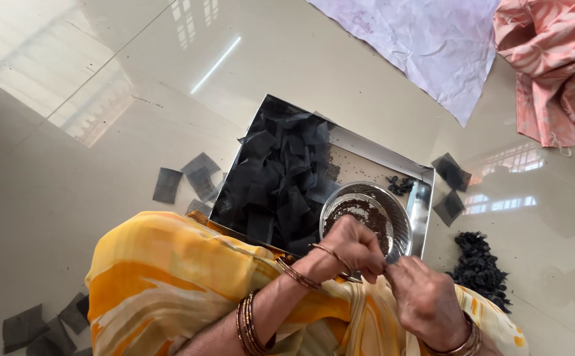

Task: The person picks up a small black paper square, fills it with a dark powder from a metal bowl by hand, and folds it into a small pouch, placing the finished pouch onto a pile.

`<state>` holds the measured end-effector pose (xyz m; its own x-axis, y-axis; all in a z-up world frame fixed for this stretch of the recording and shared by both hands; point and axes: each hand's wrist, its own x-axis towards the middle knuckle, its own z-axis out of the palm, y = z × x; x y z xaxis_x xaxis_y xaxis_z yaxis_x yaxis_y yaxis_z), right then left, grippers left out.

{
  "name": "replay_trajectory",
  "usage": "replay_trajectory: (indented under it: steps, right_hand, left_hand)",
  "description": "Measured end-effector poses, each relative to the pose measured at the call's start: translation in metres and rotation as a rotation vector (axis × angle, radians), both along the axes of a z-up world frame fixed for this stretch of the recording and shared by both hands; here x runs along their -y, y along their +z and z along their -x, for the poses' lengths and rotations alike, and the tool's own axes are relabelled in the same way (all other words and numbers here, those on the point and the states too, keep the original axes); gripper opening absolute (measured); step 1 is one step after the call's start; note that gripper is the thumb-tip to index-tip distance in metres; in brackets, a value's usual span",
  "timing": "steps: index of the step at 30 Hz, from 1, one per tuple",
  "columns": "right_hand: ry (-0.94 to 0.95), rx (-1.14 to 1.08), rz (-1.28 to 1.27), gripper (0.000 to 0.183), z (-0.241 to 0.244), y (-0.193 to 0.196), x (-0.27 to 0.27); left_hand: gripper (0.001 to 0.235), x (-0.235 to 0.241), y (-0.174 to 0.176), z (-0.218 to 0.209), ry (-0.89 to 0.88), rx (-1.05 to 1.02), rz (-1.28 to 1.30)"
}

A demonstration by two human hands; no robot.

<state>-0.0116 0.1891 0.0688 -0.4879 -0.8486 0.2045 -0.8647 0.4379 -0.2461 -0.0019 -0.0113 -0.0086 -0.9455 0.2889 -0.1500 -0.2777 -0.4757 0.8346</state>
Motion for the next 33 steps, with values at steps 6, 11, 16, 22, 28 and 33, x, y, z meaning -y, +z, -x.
replay_trajectory:
  steps: [6, 11, 16, 22, 28, 33]
  right_hand:
    - [-0.785, 1.463, 0.370, 0.027, 0.030, -0.010, -0.021]
    - [-0.363, 0.666, 0.338, 0.023, -0.013, 0.017, 0.023]
    - [-0.179, 0.128, 0.174, 0.032, -0.020, 0.017, 0.007]
    - [0.055, -0.103, -0.049, 0.050, -0.005, -0.006, -0.032]
    - [-0.628, 1.255, 0.230, 0.021, 0.030, -0.048, -0.074]
    - [-0.712, 1.842, 0.605, 0.027, 0.019, -0.059, -0.080]
  left_hand:
    - [0.032, -0.014, 0.043, -0.022, 0.295, -0.962, 0.820]
    - [0.008, -0.023, 0.024, -0.026, 0.248, -0.910, 0.880]
    - [0.007, -0.009, 0.022, -0.015, 0.122, -0.204, 0.294]
    - [0.010, -0.011, 0.009, -0.014, -0.048, 0.032, -0.123]
    - [0.007, -0.021, 0.036, -0.029, 0.273, -0.864, 0.619]
    - [0.005, -0.021, 0.030, -0.040, 0.274, -1.125, 0.662]
